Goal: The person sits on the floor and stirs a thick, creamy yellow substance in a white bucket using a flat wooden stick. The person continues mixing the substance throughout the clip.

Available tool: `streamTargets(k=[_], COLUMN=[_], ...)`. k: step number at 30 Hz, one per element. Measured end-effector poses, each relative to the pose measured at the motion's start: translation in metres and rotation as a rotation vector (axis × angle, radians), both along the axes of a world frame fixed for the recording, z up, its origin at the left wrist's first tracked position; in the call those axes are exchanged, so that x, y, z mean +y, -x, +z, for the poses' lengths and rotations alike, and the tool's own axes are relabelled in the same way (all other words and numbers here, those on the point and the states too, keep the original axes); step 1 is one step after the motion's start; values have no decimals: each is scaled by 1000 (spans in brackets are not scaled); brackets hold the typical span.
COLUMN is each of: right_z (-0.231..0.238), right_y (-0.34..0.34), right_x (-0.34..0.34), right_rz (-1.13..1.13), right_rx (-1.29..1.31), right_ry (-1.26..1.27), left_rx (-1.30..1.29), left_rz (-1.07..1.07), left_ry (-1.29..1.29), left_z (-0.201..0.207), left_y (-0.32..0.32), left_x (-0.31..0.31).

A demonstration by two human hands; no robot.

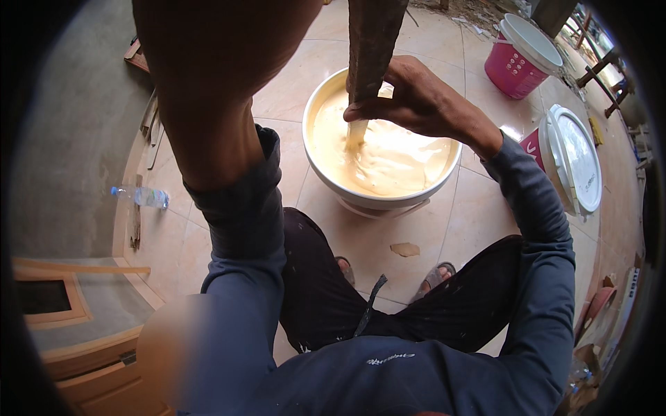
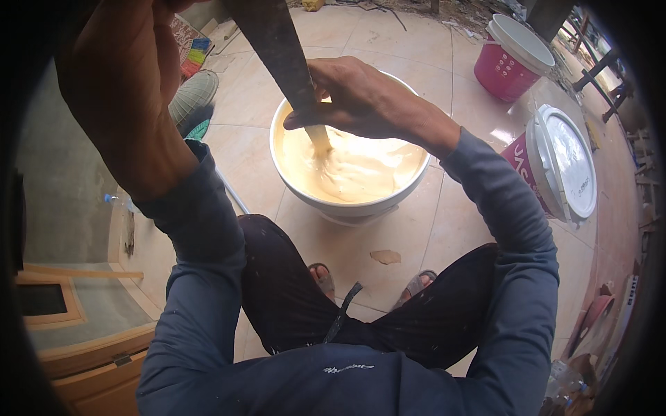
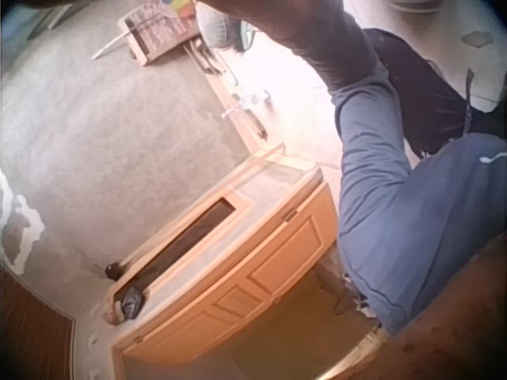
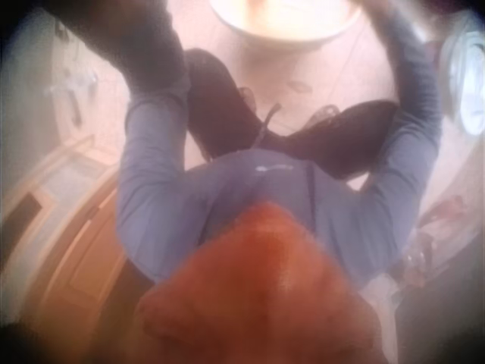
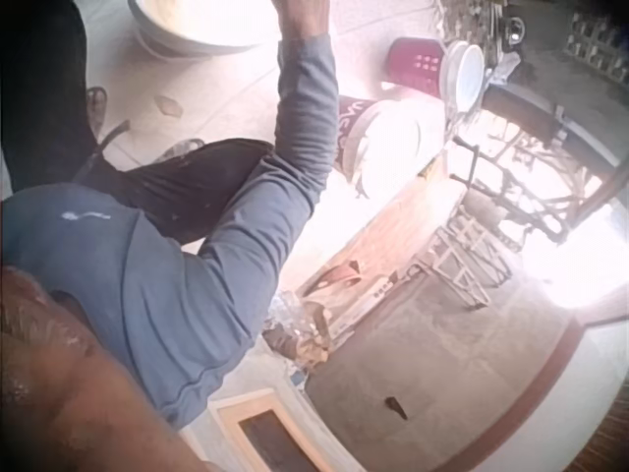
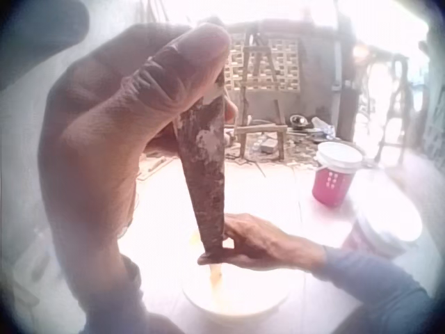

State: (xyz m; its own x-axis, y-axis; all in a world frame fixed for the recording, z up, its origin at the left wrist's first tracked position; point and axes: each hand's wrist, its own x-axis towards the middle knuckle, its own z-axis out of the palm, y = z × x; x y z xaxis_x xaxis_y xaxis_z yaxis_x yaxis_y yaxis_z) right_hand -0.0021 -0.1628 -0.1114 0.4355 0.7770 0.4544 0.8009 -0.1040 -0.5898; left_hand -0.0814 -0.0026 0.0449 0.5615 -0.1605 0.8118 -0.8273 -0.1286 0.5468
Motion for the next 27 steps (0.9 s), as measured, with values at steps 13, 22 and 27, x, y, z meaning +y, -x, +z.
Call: streamTargets(k=[13, 22, 27], right_z=[-57, -59, -26], right_y=[-65, -25, -2], right_x=[-27, -9, 5], right_rz=[-457, -231, -86], right_rx=[20, 406, 287], right_ry=[247, 188, 33], left_rx=[309, 478, 187], left_rz=[-224, -82, 12], left_ry=[209, 111, -39], left_z=[-90, -79, -25], left_y=[-134, -124, -67], left_x=[5, 22, 21])
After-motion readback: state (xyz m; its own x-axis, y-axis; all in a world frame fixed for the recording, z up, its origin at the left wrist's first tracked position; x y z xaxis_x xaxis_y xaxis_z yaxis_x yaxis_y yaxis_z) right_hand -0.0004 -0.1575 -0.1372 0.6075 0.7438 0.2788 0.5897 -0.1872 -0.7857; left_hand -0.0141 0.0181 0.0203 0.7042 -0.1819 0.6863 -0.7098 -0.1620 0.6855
